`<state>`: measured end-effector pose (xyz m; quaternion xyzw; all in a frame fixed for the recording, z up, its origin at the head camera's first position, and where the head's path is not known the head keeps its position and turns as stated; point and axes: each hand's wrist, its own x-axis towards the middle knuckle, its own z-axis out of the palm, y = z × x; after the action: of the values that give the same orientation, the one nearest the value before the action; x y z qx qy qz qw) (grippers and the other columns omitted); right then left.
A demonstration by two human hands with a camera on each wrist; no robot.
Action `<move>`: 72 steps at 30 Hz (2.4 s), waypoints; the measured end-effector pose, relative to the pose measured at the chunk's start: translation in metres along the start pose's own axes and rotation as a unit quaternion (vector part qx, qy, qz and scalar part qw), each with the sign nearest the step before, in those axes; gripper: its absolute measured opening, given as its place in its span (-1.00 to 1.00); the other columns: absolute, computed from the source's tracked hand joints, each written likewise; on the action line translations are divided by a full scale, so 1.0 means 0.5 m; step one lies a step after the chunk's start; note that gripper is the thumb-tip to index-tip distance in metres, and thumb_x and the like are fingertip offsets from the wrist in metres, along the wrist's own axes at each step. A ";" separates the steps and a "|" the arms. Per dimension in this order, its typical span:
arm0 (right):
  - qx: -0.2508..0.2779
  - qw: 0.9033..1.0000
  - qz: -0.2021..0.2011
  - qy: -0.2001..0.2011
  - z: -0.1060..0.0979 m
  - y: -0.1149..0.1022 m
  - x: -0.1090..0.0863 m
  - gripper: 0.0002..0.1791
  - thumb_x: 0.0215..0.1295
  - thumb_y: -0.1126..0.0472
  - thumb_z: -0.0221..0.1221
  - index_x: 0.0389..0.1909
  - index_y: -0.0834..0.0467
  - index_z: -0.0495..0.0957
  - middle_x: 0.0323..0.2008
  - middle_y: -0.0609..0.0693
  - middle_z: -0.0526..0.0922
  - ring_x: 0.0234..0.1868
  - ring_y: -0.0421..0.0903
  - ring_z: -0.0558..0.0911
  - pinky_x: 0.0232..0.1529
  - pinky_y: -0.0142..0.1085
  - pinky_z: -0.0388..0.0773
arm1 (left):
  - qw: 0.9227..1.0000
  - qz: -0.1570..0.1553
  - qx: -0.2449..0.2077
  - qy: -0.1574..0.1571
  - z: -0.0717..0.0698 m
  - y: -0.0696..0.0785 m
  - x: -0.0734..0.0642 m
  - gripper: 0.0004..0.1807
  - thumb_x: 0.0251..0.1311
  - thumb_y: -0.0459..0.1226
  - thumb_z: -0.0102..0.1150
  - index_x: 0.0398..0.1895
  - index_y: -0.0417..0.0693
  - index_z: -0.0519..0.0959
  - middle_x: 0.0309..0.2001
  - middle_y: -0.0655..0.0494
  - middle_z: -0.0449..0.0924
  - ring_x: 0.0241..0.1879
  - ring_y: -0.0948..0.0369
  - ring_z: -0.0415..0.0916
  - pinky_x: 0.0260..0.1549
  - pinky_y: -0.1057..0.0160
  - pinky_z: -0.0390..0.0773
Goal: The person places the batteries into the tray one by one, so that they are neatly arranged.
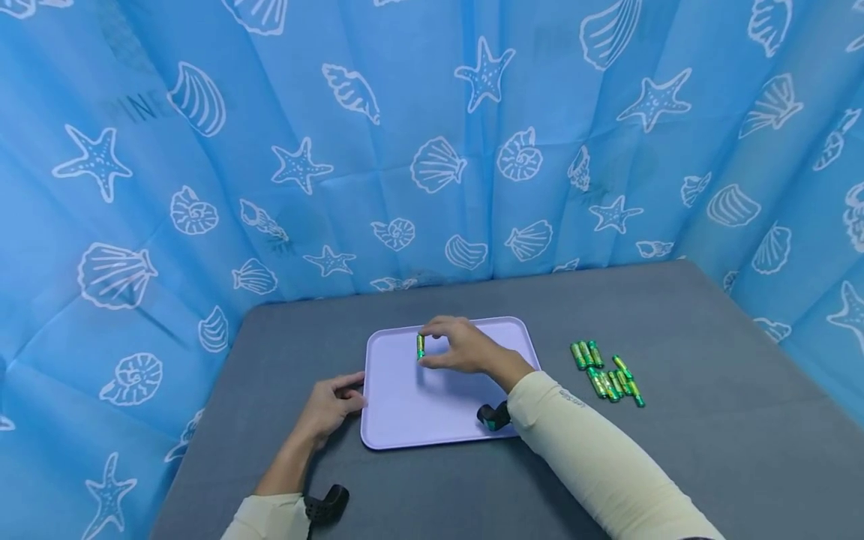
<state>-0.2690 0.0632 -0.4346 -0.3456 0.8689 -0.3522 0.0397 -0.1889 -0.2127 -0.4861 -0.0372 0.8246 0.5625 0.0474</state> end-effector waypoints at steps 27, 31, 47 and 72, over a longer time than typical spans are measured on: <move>-0.063 0.995 0.037 -0.071 0.111 -0.033 0.088 -0.42 0.11 -0.06 0.37 0.12 0.14 0.59 0.05 -0.01 0.56 0.11 -0.07 0.48 0.12 -0.22 0.36 | 1.000 0.012 -0.015 -0.003 -0.001 -0.010 0.004 -0.48 0.01 -0.59 0.26 0.14 -0.30 0.54 -0.33 -0.03 0.54 -0.34 0.12 0.45 -0.45 0.30 0.47; -0.099 0.991 0.054 -0.075 0.124 -0.044 0.101 -0.40 0.07 -0.12 0.38 0.10 0.08 0.61 0.05 -0.01 0.54 0.07 -0.06 0.47 0.05 -0.19 0.39 | 1.000 0.017 -0.018 -0.003 0.000 -0.009 0.003 -0.48 0.01 -0.60 0.26 0.13 -0.32 0.54 -0.35 -0.03 0.54 -0.35 0.13 0.46 -0.46 0.31 0.47; -0.157 0.979 0.085 -0.095 0.152 -0.074 0.122 -0.39 0.09 -0.21 0.33 0.16 -0.06 0.59 0.07 -0.04 0.48 0.03 -0.07 0.38 -0.04 -0.16 0.32 | 1.000 0.020 -0.020 -0.003 0.001 -0.005 0.003 -0.50 0.01 -0.59 0.26 0.12 -0.34 0.54 -0.41 -0.01 0.55 -0.37 0.16 0.46 -0.47 0.32 0.47; -0.040 0.992 0.106 -0.045 -0.010 -0.060 0.053 -0.22 0.19 -0.17 0.26 0.39 0.06 0.32 0.30 0.17 0.30 0.28 0.10 0.29 0.14 0.04 0.32 | 1.000 0.019 -0.022 -0.004 0.001 -0.011 0.006 -0.49 0.02 -0.60 0.25 0.13 -0.35 0.54 -0.43 -0.03 0.56 -0.40 0.16 0.47 -0.46 0.32 0.49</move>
<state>-0.2736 0.0342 -0.4073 -0.2679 0.9115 -0.2949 0.1022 -0.1910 -0.2142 -0.4914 -0.0198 0.8124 0.5814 0.0393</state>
